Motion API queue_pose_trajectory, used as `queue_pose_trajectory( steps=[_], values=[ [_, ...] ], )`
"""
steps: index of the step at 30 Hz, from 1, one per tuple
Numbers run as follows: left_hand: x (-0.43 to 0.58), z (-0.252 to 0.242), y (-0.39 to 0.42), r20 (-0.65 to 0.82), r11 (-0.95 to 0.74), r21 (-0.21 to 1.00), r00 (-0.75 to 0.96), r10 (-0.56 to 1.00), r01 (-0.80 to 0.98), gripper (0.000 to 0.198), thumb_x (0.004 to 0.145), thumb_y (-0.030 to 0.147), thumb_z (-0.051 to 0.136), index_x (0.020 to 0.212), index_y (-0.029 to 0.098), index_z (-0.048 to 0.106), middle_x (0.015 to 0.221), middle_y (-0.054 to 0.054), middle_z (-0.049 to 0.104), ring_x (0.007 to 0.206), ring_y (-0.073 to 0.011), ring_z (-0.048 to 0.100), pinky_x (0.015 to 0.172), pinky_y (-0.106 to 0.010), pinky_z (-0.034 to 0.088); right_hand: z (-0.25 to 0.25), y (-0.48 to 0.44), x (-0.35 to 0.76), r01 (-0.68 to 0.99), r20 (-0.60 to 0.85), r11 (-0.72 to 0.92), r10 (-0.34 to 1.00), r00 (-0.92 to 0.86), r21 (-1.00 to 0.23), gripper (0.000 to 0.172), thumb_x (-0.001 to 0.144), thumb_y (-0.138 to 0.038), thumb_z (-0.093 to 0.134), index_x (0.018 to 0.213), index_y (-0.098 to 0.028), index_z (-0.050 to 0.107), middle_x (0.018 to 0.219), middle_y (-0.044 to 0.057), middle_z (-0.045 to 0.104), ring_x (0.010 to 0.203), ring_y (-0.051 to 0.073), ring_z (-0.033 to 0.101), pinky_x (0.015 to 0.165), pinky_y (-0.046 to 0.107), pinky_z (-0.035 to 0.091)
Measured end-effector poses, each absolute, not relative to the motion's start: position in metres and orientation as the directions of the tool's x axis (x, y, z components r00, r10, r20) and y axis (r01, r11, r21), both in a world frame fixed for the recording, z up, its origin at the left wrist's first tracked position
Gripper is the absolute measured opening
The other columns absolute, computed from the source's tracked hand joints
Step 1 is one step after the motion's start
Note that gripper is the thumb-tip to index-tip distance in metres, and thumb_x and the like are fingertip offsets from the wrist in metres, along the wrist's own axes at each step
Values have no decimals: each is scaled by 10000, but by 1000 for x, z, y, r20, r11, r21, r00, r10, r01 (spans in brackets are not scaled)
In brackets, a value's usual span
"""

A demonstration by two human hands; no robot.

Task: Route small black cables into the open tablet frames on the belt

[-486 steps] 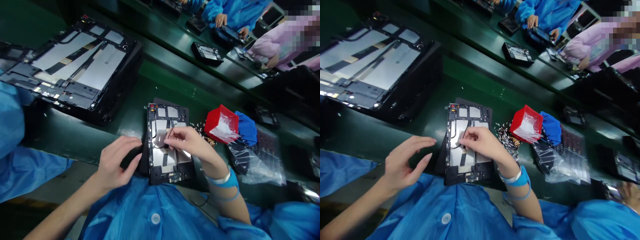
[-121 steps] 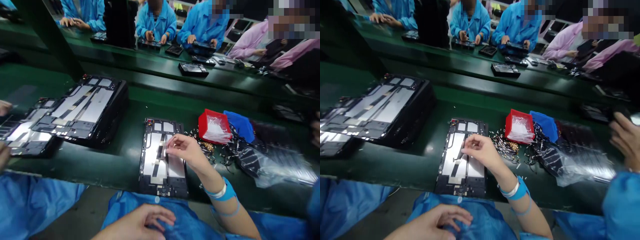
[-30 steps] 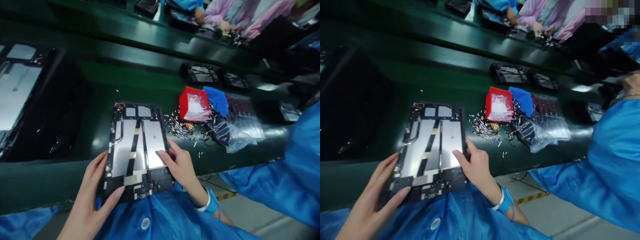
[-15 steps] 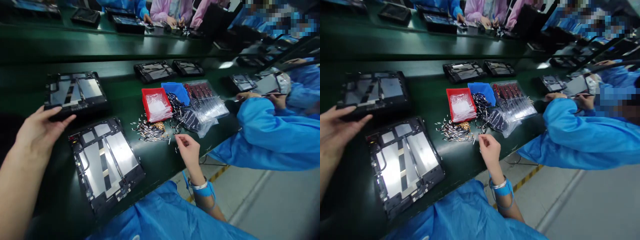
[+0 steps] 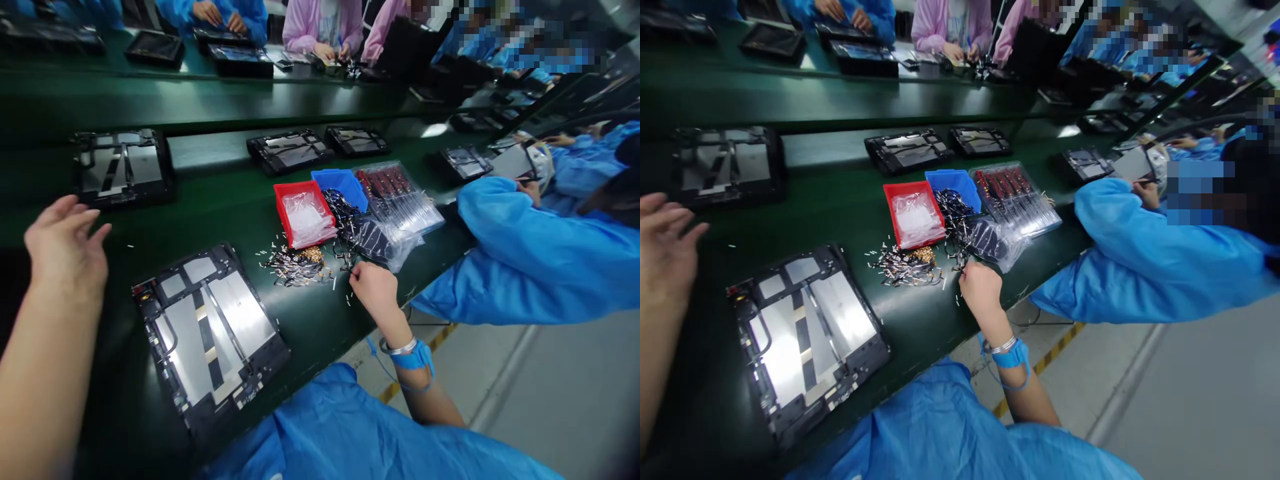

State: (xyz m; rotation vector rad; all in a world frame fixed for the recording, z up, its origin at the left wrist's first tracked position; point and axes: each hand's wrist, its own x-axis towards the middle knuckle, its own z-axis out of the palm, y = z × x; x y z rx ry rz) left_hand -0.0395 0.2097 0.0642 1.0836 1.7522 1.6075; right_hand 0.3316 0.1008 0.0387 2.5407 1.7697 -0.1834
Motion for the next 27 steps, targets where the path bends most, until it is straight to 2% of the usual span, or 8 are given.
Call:
queue_pose_trajectory(
  steps=[3, 5, 10, 15, 19, 22, 24, 27],
  values=[
    [-32, 62, 190, -27, -31, 995, -542, 840, -99, 252, 670, 72, 599, 906, 145, 655, 1041, -52, 667, 1052, -212, 603, 964, -406, 464, 46, 96, 329, 944, -145, -329, 935, 323, -18, 154, 803, -136, 533, 784, -156, 684, 867, 101, 716, 784, 210, 649, 573, 274, 280],
    [-18, 67, 170, 1, -68, 987, -411, 912, -148, 275, 642, 84, 657, 909, 147, 674, 1013, -47, 675, 1009, -203, 622, 834, -305, 494, 51, 91, 329, 950, -158, -308, 941, 298, -42, 129, 787, -162, 551, 779, -184, 677, 826, 51, 715, 774, 188, 645, 576, 255, 300],
    [17, 81, 130, -42, 40, 998, -32, 999, -53, 239, 759, 221, 652, 987, 156, 672, 1070, -56, 673, 1017, -187, 619, 793, -249, 481, 67, 80, 336, 959, -181, -259, 955, 236, -116, 94, 731, -152, 576, 708, -205, 651, 673, -24, 671, 637, 128, 608, 533, 209, 315],
    [36, 73, 113, -17, -40, 983, 300, 954, 182, 320, 827, 374, 584, 1077, 190, 663, 1147, -76, 651, 1039, -224, 595, 886, -342, 461, 84, 69, 327, 979, -187, -29, 982, -10, -204, 97, 722, -121, 594, 689, -199, 640, 595, -41, 612, 556, 96, 546, 540, 199, 337],
    [51, 63, 99, 128, -261, 935, 457, 880, 241, 327, 904, 362, 480, 1164, 230, 630, 1299, -59, 572, 1216, -213, 495, 1042, -397, 387, 89, 63, 300, 857, 184, 494, 865, -467, -148, 145, 800, -80, 523, 725, -165, 613, 648, -5, 597, 616, 105, 532, 586, 208, 353],
    [59, 58, 93, 148, -313, 927, 561, 815, 209, 322, 934, 342, 439, 1177, 237, 620, 1347, -43, 535, 1278, -193, 436, 1131, -402, 295, 91, 65, 282, 735, 352, 678, 686, -637, 8, 211, 862, -77, 478, 718, -149, 614, 656, 20, 585, 634, 126, 504, 583, 234, 342],
    [62, 56, 93, 103, -270, 944, 608, 787, 189, 311, 936, 354, 420, 1066, 206, 660, 1245, -64, 600, 1188, -203, 499, 1083, -391, 344, 93, 70, 276, 695, 393, 717, 624, -675, 56, 222, 870, -74, 483, 712, -144, 624, 641, 23, 573, 621, 133, 480, 567, 247, 332],
    [63, 53, 95, -53, -35, 992, 650, 758, 122, 384, 920, 421, 411, 759, 149, 629, 821, -73, 670, 812, -172, 587, 819, -301, 460, 95, 79, 271, 680, 470, 728, 573, -671, 84, 215, 858, -54, 515, 697, -136, 631, 634, 30, 585, 622, 135, 487, 567, 252, 357]
  ],
)
